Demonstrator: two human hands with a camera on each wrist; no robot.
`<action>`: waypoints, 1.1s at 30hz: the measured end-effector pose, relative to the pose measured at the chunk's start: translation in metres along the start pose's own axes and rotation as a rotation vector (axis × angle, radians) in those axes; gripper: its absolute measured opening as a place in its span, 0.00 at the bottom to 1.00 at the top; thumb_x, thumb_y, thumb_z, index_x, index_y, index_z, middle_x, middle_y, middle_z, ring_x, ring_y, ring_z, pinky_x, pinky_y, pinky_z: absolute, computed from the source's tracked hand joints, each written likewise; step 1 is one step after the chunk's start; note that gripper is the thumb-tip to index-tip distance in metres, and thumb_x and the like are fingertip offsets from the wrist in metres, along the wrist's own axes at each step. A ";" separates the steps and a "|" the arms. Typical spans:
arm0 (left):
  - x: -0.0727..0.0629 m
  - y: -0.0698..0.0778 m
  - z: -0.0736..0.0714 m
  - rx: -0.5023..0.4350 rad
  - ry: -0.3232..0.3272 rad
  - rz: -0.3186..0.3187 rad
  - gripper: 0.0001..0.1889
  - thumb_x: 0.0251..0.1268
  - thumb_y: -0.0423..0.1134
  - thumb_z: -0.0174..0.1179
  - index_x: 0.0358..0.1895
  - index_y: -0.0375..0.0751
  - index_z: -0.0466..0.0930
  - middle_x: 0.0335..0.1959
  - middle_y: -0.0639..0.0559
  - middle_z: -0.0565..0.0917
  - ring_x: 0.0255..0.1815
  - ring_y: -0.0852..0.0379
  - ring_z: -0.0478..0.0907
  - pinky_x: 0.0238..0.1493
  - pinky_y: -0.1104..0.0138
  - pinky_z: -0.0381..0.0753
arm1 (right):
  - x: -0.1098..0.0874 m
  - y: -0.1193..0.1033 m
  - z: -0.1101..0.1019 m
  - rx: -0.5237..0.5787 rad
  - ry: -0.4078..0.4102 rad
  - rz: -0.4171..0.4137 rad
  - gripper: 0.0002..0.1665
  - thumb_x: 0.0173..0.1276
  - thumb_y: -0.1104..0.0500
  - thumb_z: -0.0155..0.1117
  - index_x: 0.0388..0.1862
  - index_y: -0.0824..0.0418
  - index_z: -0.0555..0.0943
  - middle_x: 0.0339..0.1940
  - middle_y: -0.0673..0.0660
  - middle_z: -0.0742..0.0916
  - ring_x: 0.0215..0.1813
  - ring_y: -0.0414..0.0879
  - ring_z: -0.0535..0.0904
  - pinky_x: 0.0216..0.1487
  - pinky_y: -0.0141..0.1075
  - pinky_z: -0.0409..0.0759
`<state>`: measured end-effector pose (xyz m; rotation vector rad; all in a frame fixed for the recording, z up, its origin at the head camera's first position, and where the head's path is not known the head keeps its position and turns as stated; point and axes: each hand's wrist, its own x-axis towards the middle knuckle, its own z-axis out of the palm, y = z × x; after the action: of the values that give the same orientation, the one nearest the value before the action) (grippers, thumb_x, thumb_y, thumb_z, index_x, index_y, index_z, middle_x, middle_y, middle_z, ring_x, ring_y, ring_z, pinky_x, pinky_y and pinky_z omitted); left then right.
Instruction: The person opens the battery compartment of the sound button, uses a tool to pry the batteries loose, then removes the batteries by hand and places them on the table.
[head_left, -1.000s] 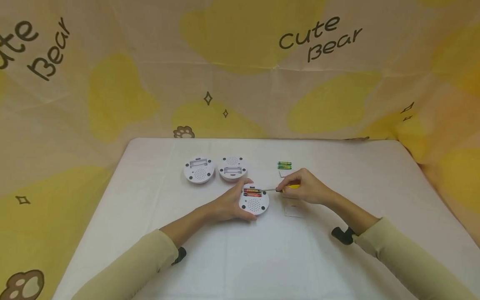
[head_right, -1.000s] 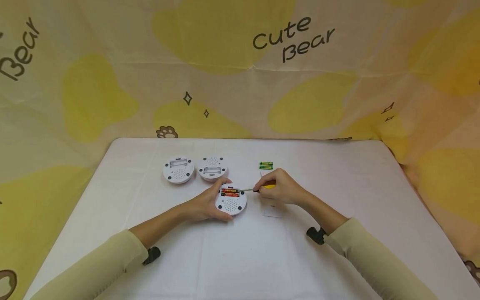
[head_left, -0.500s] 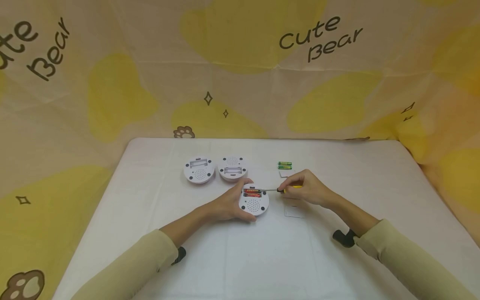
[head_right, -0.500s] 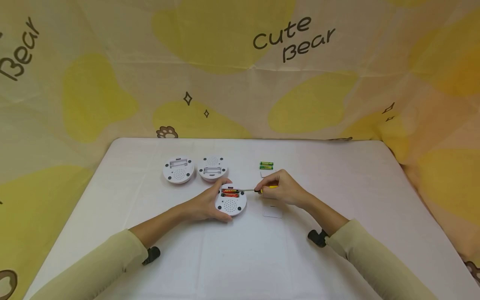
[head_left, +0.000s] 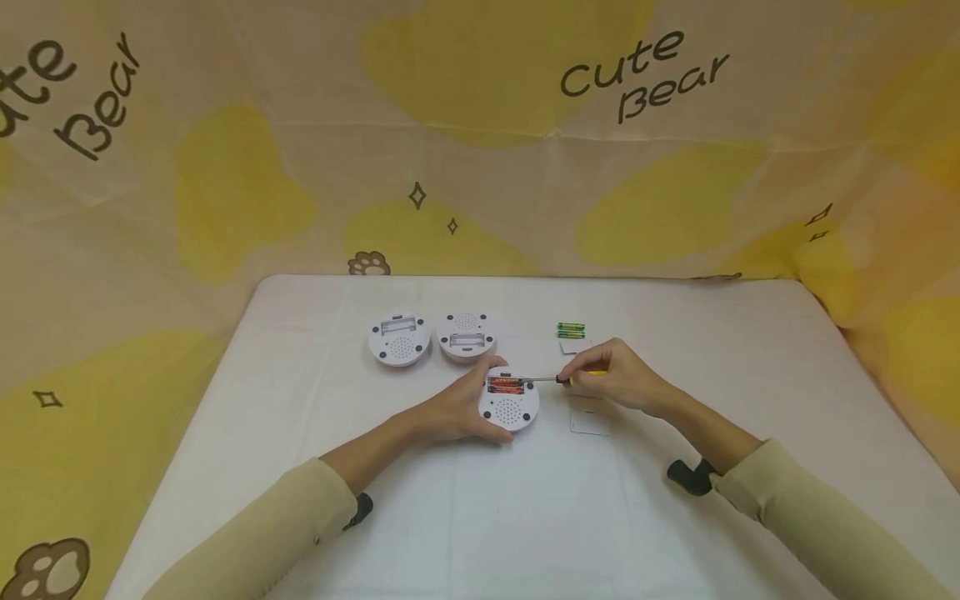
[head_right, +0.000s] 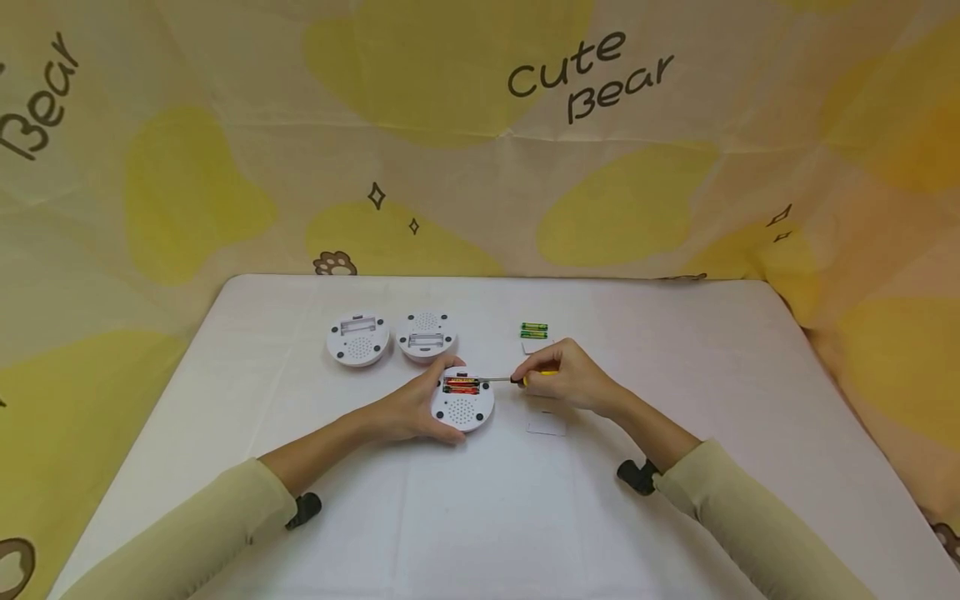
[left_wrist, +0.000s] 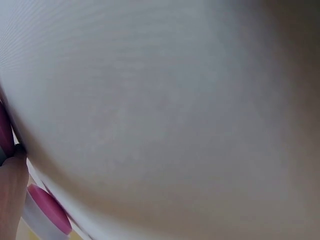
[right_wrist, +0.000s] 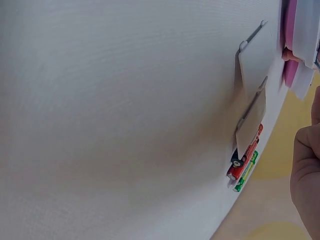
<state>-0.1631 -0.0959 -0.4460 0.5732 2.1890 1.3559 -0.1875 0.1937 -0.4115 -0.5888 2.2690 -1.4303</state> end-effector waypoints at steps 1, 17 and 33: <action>0.000 0.000 0.000 0.000 0.000 -0.001 0.57 0.44 0.44 0.81 0.75 0.47 0.49 0.62 0.53 0.71 0.58 0.56 0.69 0.65 0.58 0.63 | 0.000 0.000 0.000 -0.001 0.001 0.001 0.11 0.67 0.69 0.60 0.42 0.69 0.87 0.44 0.58 0.90 0.48 0.46 0.83 0.50 0.30 0.79; 0.001 0.000 0.001 -0.005 0.006 -0.007 0.58 0.42 0.44 0.82 0.76 0.47 0.49 0.62 0.52 0.72 0.60 0.56 0.69 0.68 0.57 0.61 | -0.001 -0.004 -0.003 -0.065 0.002 -0.030 0.12 0.66 0.71 0.59 0.41 0.67 0.88 0.43 0.57 0.90 0.50 0.47 0.82 0.53 0.29 0.76; -0.005 0.004 -0.002 0.092 -0.023 -0.003 0.60 0.45 0.45 0.80 0.80 0.50 0.47 0.79 0.52 0.54 0.78 0.54 0.52 0.75 0.53 0.50 | -0.012 -0.007 -0.005 -0.053 0.044 -0.026 0.12 0.68 0.69 0.59 0.43 0.64 0.88 0.46 0.56 0.89 0.63 0.57 0.78 0.63 0.39 0.74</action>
<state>-0.1598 -0.0987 -0.4411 0.6160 2.2418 1.2454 -0.1797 0.2014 -0.4020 -0.6109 2.3481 -1.4126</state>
